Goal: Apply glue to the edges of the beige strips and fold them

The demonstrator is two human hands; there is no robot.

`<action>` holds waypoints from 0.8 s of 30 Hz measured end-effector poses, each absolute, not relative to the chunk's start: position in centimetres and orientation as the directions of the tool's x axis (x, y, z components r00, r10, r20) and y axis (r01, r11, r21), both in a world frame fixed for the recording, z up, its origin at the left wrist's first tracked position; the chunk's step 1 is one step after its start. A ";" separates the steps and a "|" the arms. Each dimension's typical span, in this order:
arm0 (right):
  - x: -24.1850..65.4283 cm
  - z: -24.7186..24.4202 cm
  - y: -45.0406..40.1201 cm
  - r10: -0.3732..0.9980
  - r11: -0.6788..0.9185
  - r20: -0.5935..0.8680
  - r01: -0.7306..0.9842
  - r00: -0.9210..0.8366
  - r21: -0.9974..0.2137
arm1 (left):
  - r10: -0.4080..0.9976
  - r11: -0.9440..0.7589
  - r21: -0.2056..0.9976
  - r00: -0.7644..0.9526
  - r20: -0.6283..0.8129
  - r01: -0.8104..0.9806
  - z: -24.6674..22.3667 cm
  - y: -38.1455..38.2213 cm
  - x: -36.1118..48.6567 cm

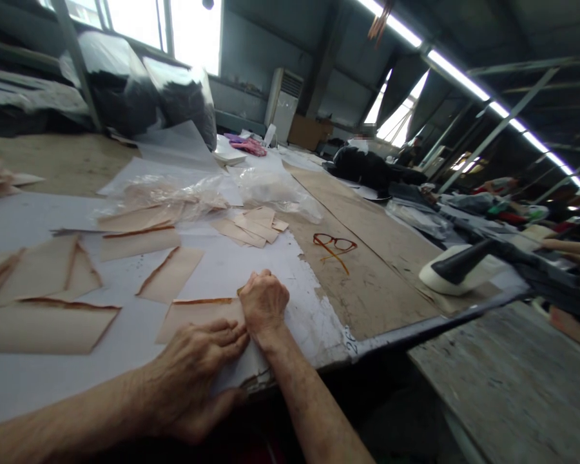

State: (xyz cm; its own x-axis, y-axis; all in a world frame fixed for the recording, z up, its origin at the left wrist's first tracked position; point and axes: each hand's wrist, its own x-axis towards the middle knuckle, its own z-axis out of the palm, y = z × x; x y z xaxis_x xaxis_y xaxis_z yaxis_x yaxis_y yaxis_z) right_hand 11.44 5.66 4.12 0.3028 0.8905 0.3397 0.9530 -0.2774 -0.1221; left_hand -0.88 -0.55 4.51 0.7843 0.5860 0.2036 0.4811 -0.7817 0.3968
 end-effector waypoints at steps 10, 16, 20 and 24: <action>12.7 4.4 3.3 0.899 -0.127 0.394 0.974 0.193 -0.188 | 0.560 -0.801 0.397 0.796 0.229 0.449 4.2 -0.6 -0.9; 11.1 3.6 4.7 0.919 -0.144 0.363 0.989 0.150 -0.044 | 0.572 -0.784 0.421 0.795 0.204 0.456 4.4 -0.7 -0.8; 11.7 3.8 6.0 0.871 -0.254 0.396 0.956 0.291 -0.144 | 0.596 -0.770 0.420 0.777 0.203 0.481 4.7 -0.8 -0.9; 13.2 4.5 5.5 0.827 -0.277 0.388 0.895 0.408 -0.350 | 0.590 -0.781 0.397 0.778 0.215 0.482 4.7 -0.7 -1.0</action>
State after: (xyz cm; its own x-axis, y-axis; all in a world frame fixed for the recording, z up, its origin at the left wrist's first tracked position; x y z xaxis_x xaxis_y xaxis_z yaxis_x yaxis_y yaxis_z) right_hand 13.24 5.54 4.52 0.4078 0.8267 0.3876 0.8948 -0.2772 -0.3501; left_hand -0.99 -0.73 4.67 0.7785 0.5896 0.2151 0.4819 -0.7811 0.3971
